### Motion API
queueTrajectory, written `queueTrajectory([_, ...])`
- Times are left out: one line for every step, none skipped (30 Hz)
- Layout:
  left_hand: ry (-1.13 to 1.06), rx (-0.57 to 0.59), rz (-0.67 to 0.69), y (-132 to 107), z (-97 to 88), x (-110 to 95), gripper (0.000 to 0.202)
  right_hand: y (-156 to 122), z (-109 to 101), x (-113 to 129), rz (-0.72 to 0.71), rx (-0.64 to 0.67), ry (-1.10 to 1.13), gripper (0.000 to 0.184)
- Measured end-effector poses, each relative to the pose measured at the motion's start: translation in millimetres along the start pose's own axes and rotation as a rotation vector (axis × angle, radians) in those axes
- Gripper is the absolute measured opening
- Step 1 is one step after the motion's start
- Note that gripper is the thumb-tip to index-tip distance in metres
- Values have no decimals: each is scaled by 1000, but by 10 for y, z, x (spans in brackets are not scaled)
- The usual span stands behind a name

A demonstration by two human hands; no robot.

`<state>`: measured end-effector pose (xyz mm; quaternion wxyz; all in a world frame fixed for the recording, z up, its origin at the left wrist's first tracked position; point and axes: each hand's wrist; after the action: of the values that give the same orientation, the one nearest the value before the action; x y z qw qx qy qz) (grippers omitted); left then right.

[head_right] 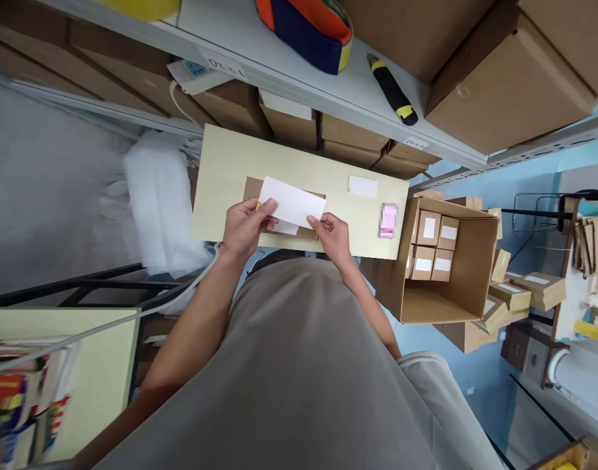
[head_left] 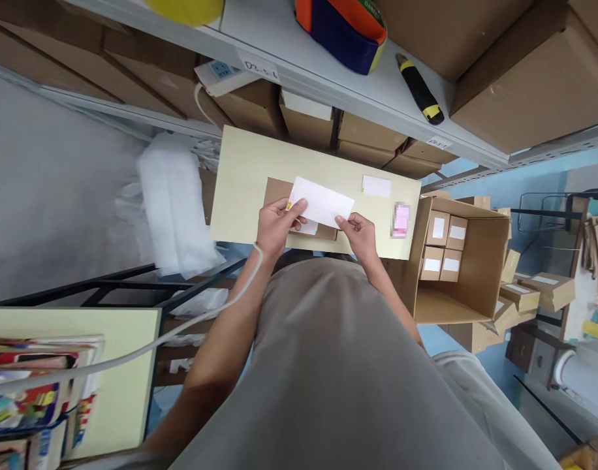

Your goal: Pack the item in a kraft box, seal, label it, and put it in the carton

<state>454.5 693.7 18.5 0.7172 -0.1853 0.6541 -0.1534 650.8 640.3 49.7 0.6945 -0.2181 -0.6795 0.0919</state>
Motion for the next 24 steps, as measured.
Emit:
queueTrajectory([-15,19,-5,-23,-3,6,48,-8,41,20,-8,-4,2,64])
queueTrajectory([-28,22,-5,-40,-7,13,47,-18,78,39,-13,-4,3,62])
queueTrajectory([-37,9,1,-48,-12,22,47,-29,112,56,-17,0,4,61])
queueTrajectory([-43,-16,11,-44,-21,32,47,-43,142,70,-18,13,5,60])
queueTrajectory([-45,-43,24,-29,-33,43,48,-59,169,82,-17,31,5,59])
queueTrajectory([-42,-61,37,-3,-48,53,49,-77,194,92,-13,51,2,58])
queueTrajectory([-35,-66,45,28,-65,59,51,-94,215,98,-9,67,-1,57])
queueTrajectory([-21,-57,51,58,-83,59,53,-111,235,103,-8,75,-5,57])
queueTrajectory([-2,-46,60,82,-98,51,55,-124,254,106,-9,73,-11,58])
queueTrajectory([27,-45,82,92,-110,31,56,-134,272,109,-14,63,-19,58])
queueTrajectory([71,-59,123,85,-118,-3,57,-140,289,114,-25,44,-29,59])
queueTrajectory([129,-82,182,58,-121,-49,59,-143,305,124,-43,22,-42,60])
queueTrajectory([196,-100,256,11,-119,-106,62,-144,321,138,-66,1,-59,60])
queueTrajectory([262,-91,337,-51,-114,-170,62,-144,335,158,-91,-15,-74,59])
queueTrajectory([316,-42,418,-123,-105,-237,58,-145,347,183,-118,-27,-82,59])
queueTrajectory([351,47,490,-198,-95,-301,50,-148,358,214,-142,-34,-82,58])
queueTrajectory([366,152,548,-267,-83,-357,41,-154,366,247,-159,-36,-73,57])
queueTrajectory([366,251,594,-325,-72,-403,35,-163,372,282,-167,-33,-59,56])
queueTrajectory([357,328,630,-368,-62,-436,35,-176,375,315,-166,-29,-43,55])
queueTrajectory([346,375,657,-395,-53,-458,37,-190,375,344,-159,-25,-28,55])
queueTrajectory([334,394,678,-406,-48,-468,38,-206,373,368,-147,-20,-15,55])
queueTrajectory([323,396,696,-405,-46,-471,38,-223,369,387,-134,-13,-4,55])
queueTrajectory([314,392,711,-394,-47,-468,38,-239,363,398,-124,-9,6,55])
queueTrajectory([309,388,723,-380,-52,-462,37,-255,356,404,-117,-4,13,56])
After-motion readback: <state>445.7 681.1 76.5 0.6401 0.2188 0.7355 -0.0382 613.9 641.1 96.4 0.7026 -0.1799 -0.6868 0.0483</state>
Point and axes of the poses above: each hand's wrist, its own y-axis towards the middle knuckle, its own z-axis out of the palm, x = y × z, and after that the axes turned 3 degrees about x, right-handed
